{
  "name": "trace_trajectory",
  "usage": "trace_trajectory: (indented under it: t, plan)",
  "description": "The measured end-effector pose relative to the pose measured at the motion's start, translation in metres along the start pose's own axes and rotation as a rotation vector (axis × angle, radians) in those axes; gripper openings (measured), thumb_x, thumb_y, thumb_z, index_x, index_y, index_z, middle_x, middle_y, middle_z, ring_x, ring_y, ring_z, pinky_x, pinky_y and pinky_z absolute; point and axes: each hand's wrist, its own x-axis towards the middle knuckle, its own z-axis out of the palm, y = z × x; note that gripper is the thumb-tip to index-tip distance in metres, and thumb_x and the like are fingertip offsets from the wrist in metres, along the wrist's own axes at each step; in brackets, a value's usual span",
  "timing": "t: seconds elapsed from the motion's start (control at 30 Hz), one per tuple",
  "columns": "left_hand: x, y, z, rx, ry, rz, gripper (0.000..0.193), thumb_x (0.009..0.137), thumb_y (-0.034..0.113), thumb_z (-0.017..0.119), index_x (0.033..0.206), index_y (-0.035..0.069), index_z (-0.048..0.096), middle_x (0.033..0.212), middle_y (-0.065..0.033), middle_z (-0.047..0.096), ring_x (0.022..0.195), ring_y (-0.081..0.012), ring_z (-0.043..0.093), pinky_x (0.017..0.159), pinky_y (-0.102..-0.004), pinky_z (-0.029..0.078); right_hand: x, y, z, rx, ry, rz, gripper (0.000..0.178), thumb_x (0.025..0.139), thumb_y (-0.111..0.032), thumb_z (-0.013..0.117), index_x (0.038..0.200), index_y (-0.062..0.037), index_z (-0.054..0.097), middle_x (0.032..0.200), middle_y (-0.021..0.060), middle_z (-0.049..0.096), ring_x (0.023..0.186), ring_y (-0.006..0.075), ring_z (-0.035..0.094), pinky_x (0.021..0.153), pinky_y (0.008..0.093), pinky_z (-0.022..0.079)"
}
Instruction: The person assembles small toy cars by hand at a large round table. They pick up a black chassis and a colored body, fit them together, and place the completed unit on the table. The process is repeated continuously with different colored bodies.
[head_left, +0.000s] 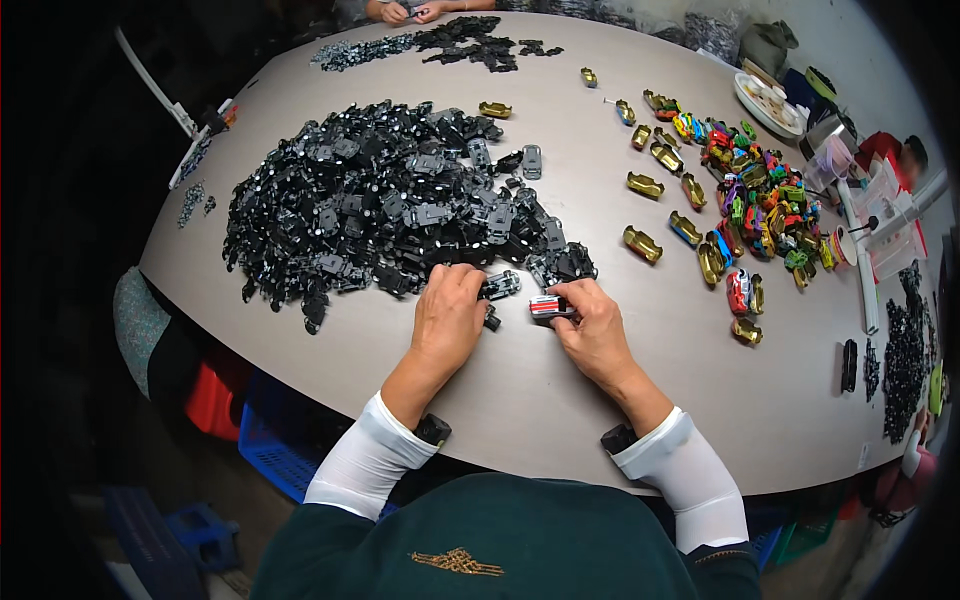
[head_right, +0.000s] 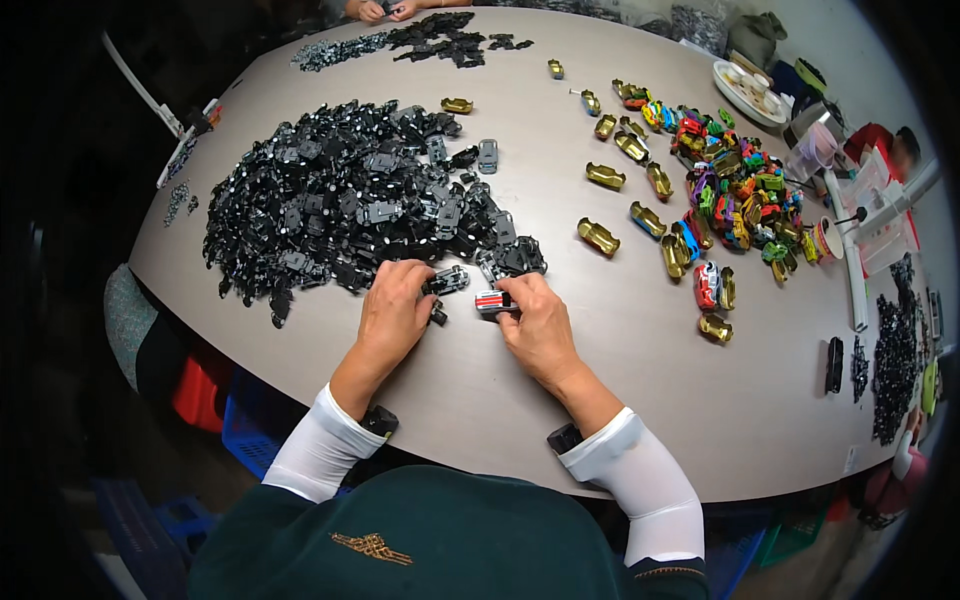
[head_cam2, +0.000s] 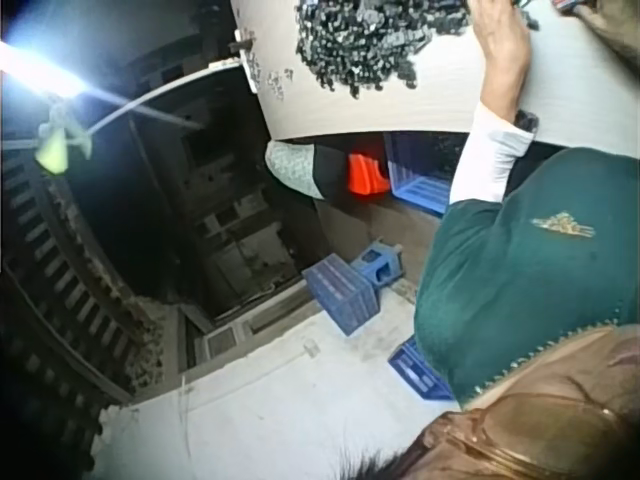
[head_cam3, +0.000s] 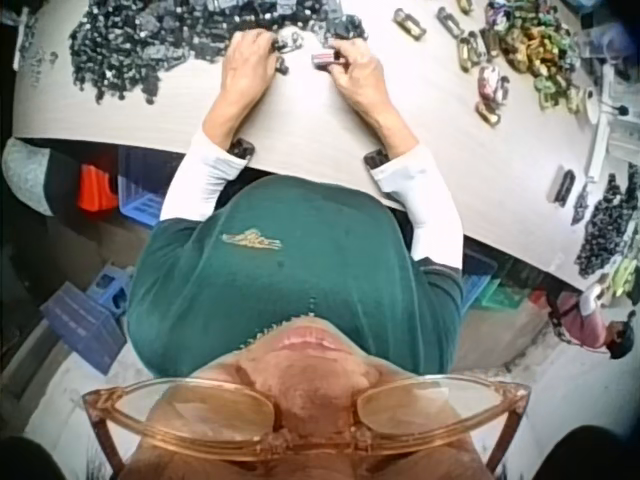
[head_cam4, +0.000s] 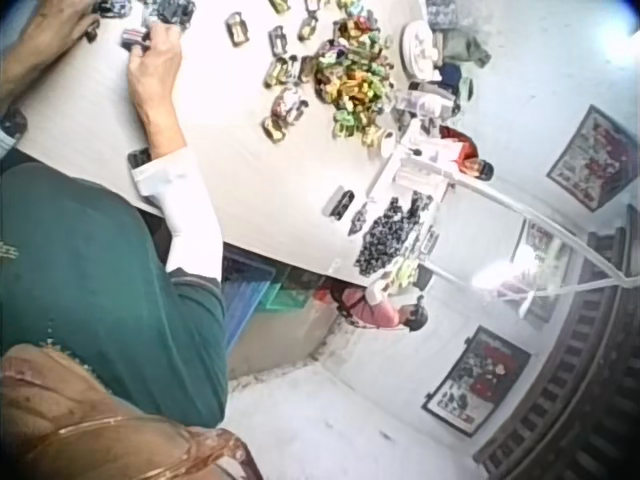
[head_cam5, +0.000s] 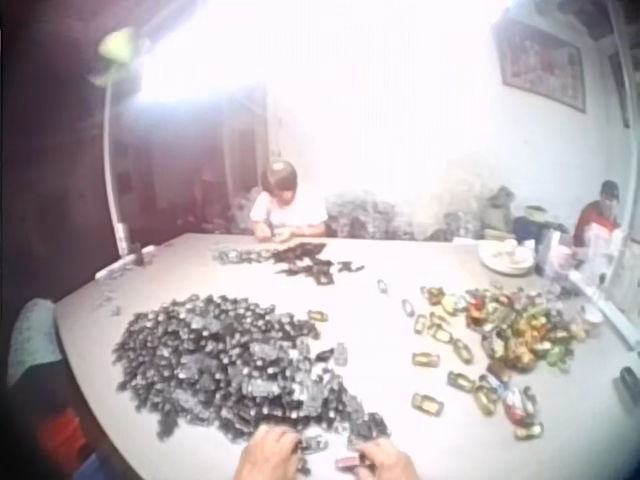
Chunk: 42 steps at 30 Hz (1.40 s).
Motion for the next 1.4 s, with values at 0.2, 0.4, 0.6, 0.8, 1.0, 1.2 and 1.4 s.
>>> trace_trajectory:
  t: [0.2, 0.4, 0.6, 0.8, 1.0, 1.2, 1.4]
  plan:
    - [-0.001, 0.014, -0.010, -0.389, 0.031, -0.160, 0.037, 0.073, -0.005, 0.065, 0.109, 0.000, 0.059, 0.103, -0.0119, 0.059, 0.083, -0.0248, 0.063, 0.073, -0.0317, 0.053, 0.004, -0.019, -0.020, -0.065, 0.087, -0.010, 0.032, 0.072, -0.013, 0.077, 0.103, -0.0076, 0.071, 0.087, 0.0102, 0.057, 0.069, 0.0234, 0.059, 0.064, 0.0350, 0.049]
    - [0.016, 0.031, -0.007, -0.678, 0.020, -0.065, 0.049, 0.076, -0.006, 0.064, 0.123, 0.000, 0.052, 0.104, -0.0111, 0.059, 0.086, -0.0160, 0.064, 0.074, -0.0262, 0.054, 0.009, -0.023, -0.036, 0.089, 0.093, -0.013, 0.035, 0.074, -0.013, 0.078, 0.108, -0.0080, 0.071, 0.071, 0.0041, 0.055, 0.061, 0.0136, 0.049, 0.056, 0.0282, 0.041]
    - [0.031, 0.040, 0.016, -1.265, -0.074, -0.161, 0.056, 0.080, -0.009, 0.066, 0.131, 0.001, 0.045, 0.115, -0.0097, 0.057, 0.105, -0.0136, 0.057, 0.088, -0.0254, 0.051, 0.010, -0.016, -0.039, 0.348, 0.101, 0.044, 0.035, 0.079, -0.006, 0.073, 0.113, -0.0030, 0.068, 0.074, -0.0026, 0.066, 0.055, 0.0014, 0.042, 0.051, 0.0190, 0.037]
    - [0.030, 0.031, 0.033, -1.365, -0.102, -0.174, 0.056, 0.080, -0.010, 0.066, 0.131, 0.000, 0.045, 0.116, -0.0106, 0.057, 0.106, -0.0142, 0.058, 0.090, -0.0260, 0.051, 0.010, -0.019, -0.054, 0.744, 0.005, 0.271, 0.034, 0.086, -0.008, 0.068, 0.119, -0.0017, 0.064, 0.081, 0.0038, 0.068, 0.048, 0.0002, 0.042, 0.041, 0.0166, 0.029]
    - [0.024, 0.035, 0.034, -1.370, -0.171, -0.176, 0.055, 0.080, -0.009, 0.066, 0.130, 0.000, 0.045, 0.117, -0.0111, 0.057, 0.106, -0.0143, 0.058, 0.091, -0.0267, 0.051, 0.008, -0.010, -0.039, 0.674, 0.112, 0.200, 0.028, 0.085, -0.005, 0.069, 0.113, -0.0013, 0.067, 0.073, 0.0010, 0.066, 0.046, -0.0012, 0.039, 0.038, 0.0169, 0.025]
    - [0.024, 0.031, 0.037, -1.379, -0.121, -0.202, 0.047, 0.080, -0.007, 0.067, 0.124, 0.000, 0.051, 0.113, -0.0091, 0.060, 0.102, -0.0127, 0.060, 0.089, -0.0255, 0.052, 0.007, -0.025, -0.038, 0.646, 0.174, 0.221, 0.050, 0.081, 0.000, 0.069, 0.128, -0.0008, 0.051, 0.083, 0.0063, 0.066, 0.057, 0.0026, 0.051, 0.046, 0.0167, 0.033]
    - [0.025, 0.027, 0.039, -1.335, -0.148, -0.225, 0.033, 0.084, -0.003, 0.066, 0.117, 0.000, 0.061, 0.104, -0.0066, 0.065, 0.091, -0.0113, 0.062, 0.083, -0.0246, 0.053, 0.007, -0.023, -0.046, 0.704, 0.172, 0.285, 0.047, 0.083, -0.003, 0.068, 0.127, -0.0023, 0.052, 0.085, 0.0079, 0.068, 0.057, 0.0015, 0.052, 0.044, 0.0176, 0.034]
